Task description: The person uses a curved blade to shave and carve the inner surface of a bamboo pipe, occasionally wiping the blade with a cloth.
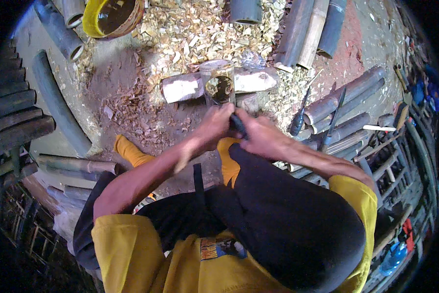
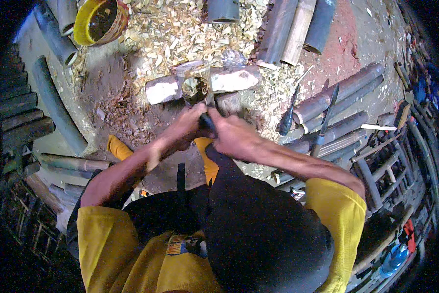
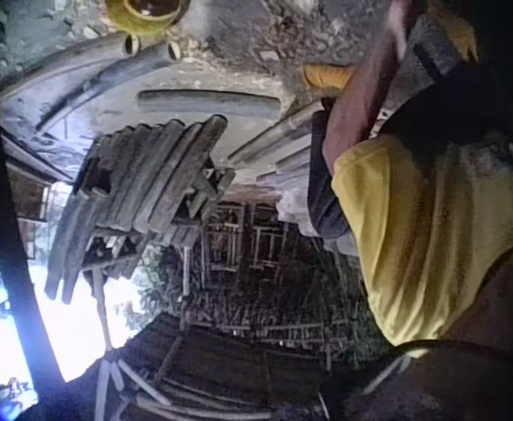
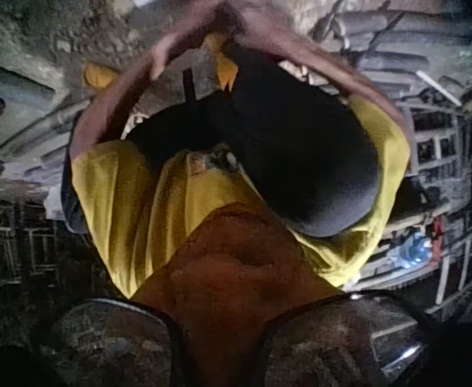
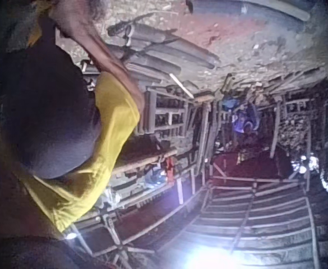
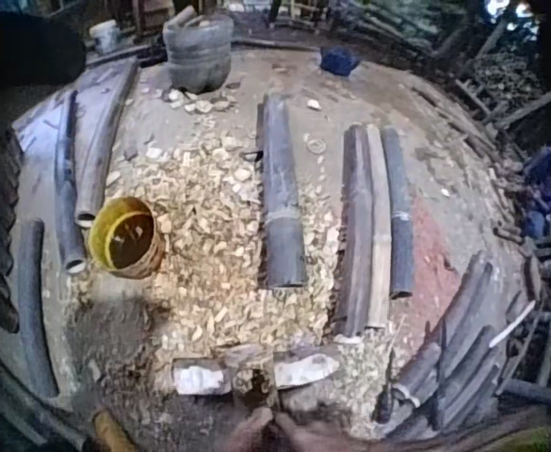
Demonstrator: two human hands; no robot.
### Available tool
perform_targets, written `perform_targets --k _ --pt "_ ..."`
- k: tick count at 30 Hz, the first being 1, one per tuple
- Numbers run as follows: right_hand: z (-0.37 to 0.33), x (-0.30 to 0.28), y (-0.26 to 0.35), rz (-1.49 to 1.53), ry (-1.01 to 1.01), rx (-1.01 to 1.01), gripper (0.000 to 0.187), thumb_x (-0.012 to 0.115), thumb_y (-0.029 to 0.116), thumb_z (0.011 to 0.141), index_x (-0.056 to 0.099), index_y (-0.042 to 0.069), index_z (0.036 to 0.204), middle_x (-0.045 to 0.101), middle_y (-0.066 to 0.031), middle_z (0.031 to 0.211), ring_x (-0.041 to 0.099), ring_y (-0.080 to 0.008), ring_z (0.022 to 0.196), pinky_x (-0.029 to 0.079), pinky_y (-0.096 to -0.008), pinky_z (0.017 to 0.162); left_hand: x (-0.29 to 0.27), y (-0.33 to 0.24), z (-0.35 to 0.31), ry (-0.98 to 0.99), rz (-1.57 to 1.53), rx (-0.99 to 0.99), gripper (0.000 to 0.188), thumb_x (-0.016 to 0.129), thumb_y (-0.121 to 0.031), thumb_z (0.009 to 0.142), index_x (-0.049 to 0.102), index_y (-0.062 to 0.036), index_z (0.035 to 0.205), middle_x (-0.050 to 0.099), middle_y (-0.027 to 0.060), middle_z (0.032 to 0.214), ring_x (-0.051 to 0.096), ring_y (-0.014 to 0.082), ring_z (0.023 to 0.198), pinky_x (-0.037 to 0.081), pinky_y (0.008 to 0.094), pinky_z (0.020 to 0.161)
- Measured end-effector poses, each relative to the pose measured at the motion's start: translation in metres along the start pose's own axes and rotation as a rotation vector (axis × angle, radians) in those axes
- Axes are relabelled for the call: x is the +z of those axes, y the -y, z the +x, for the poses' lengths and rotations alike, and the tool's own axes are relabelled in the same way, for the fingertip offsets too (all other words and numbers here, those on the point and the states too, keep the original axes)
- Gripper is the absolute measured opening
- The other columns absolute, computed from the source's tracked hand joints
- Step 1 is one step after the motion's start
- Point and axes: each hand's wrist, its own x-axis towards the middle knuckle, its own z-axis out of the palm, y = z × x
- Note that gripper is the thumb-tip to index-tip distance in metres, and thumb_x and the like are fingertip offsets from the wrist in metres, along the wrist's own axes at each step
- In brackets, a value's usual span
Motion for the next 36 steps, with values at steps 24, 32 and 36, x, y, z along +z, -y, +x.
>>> perform_targets --k 24,32,36 --pt "0.019 -0.104 -0.271 0.276 -1.522 0.6 0.06 0.064 0.036 0.069 0.046 -0.006 0.108 0.055 -0.0305 0.098 0.053 -0.0429 0.095 0.04 -0.0452 0.082 -0.026 -0.002 -0.069 -0.457 0.353 0.35 0.027 0.054 -0.018 0.083 0.052 -0.0028 0.105 0.059 0.0088 0.096 0.057 0.015 0.078 0.047 0.0275 0.072" --pt "-0.016 -0.058 -0.166 0.409 -1.434 -0.007 0.05 0.06 0.017 0.072 0.047 -0.001 0.117 0.058 -0.0167 0.097 0.057 -0.025 0.087 0.044 -0.0345 0.078 -0.038 0.042 -0.069 -0.434 0.189 0.381 0.02 0.054 -0.016 0.083 0.053 -0.0036 0.098 0.06 0.0084 0.094 0.058 0.0153 0.078 0.048 0.0282 0.072" --pt "-0.12 -0.05 -0.03 0.383 -1.161 -0.538 0.04 0.057 0.003 0.075 0.051 0.001 0.115 0.061 -0.0083 0.086 0.057 -0.0121 0.077 0.045 -0.0253 0.068 -0.035 0.07 -0.057 -0.353 0.162 0.333 0.021 0.057 -0.015 0.081 0.055 -0.0025 0.098 0.061 0.0082 0.086 0.057 0.0143 0.071 0.048 0.0276 0.066"
